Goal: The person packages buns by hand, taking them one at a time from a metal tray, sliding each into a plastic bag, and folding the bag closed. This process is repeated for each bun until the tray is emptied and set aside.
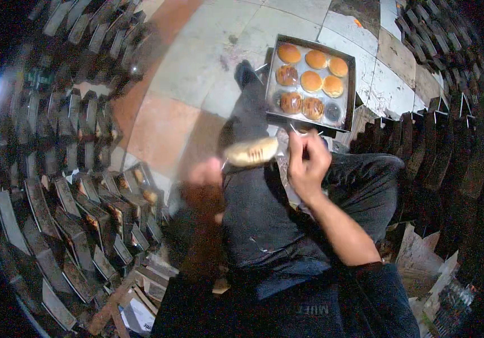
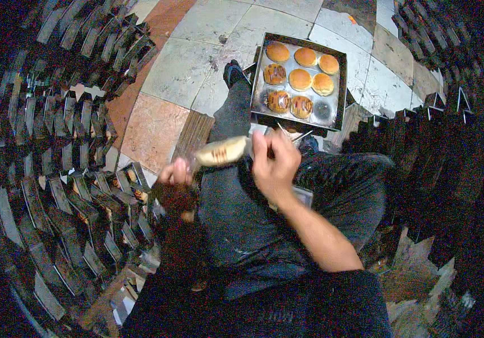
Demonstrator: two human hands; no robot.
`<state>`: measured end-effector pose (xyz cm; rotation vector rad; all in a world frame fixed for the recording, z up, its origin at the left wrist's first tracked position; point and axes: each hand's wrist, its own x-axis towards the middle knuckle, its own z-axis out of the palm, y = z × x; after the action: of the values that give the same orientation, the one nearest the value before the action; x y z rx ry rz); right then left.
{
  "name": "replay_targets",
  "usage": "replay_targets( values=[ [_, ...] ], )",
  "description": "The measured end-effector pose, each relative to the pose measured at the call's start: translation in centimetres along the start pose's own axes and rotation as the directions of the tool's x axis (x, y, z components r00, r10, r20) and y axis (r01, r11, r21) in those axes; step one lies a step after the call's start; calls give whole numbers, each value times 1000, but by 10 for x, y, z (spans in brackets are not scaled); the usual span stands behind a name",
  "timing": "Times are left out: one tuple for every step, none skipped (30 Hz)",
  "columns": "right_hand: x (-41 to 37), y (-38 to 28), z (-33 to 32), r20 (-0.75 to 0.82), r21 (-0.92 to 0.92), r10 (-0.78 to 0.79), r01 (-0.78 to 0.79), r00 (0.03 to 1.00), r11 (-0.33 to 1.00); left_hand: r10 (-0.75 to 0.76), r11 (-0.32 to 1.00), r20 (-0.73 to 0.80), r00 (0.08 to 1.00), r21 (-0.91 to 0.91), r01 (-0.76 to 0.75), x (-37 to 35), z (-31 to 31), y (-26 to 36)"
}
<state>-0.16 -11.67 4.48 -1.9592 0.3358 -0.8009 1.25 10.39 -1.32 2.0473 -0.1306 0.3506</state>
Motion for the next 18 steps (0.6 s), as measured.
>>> replay_targets(
  values=[
    [-26, 0, -7, 10, -19, 97, -97, 995, 995, -126, 985, 47, 991, -110, 131, -25, -10, -15],
    [-53, 3, -13, 58, -65, 190, -187, 980, 980, -242, 943, 111, 964, -208, 261, -45, -22, -20],
    [-76, 6, -20, 99, -117, 288, -276, 953, 954, -284, 950, 208, 936, -68, 303, -57, -39, -2],
    [-88, 6, -28, 84, -121, 306, -295, 948, 948, -333, 942, 297, 895, 77, 326, -60, -53, 23],
    [-97, 8, -37, 270, -186, 432, -394, 860, 900, -328, 944, 317, 890, 82, 319, -54, -57, 35],
    [-102, 11, -47, 437, -265, 539, -470, 720, 842, -339, 940, 304, 890, 134, 312, -48, -61, 48],
    [-99, 16, -54, 445, -292, 502, -409, 742, 864, -351, 933, 284, 892, 188, 307, -43, -64, 60],
    [-82, 10, -64, 407, -345, 537, -419, 739, 840, -359, 923, 260, 896, 241, 300, -36, -67, 70],
    [-60, -3, -73, 373, -396, 564, -423, 737, 815, -367, 910, 227, 902, 291, 297, -30, -68, 77],
    [-43, -13, -72, 379, -390, 557, -418, 739, 820, -371, 894, 186, 910, 337, 296, -25, -67, 81],
    [-29, -26, -66, 505, -182, 266, -201, 821, 963, -367, 895, 177, 913, 336, 294, -17, -67, 54],
    [-20, -34, -58, 554, 50, -55, 33, 831, 998, -102, 988, 307, 946, -80, 132, -5, -66, 4],
    [-13, -40, -46, 617, 49, -141, 141, 774, 989, 203, 865, 313, 928, -502, -20, 7, -56, -22],
    [-11, -29, -29, 649, 89, -133, 99, 749, 991, 218, 855, 312, 925, -519, -27, 23, -46, -4],
    [-9, -17, -17, 677, 120, -117, 47, 727, 992, -18, 926, 463, 886, -327, 190, 43, -41, 29],
    [-6, -6, -19, 662, 100, -107, 54, 742, 994, -261, 922, 560, 787, -97, 375, 59, -34, 46],
    [3, 2, -22, 644, 124, 44, -161, 764, 979, -237, 924, 574, 784, -115, 364, 67, -28, 40],
    [11, 14, -24, 635, 155, 191, -365, 749, 918, -298, 822, 604, 739, -231, 520, 72, -25, 28]
  ],
)
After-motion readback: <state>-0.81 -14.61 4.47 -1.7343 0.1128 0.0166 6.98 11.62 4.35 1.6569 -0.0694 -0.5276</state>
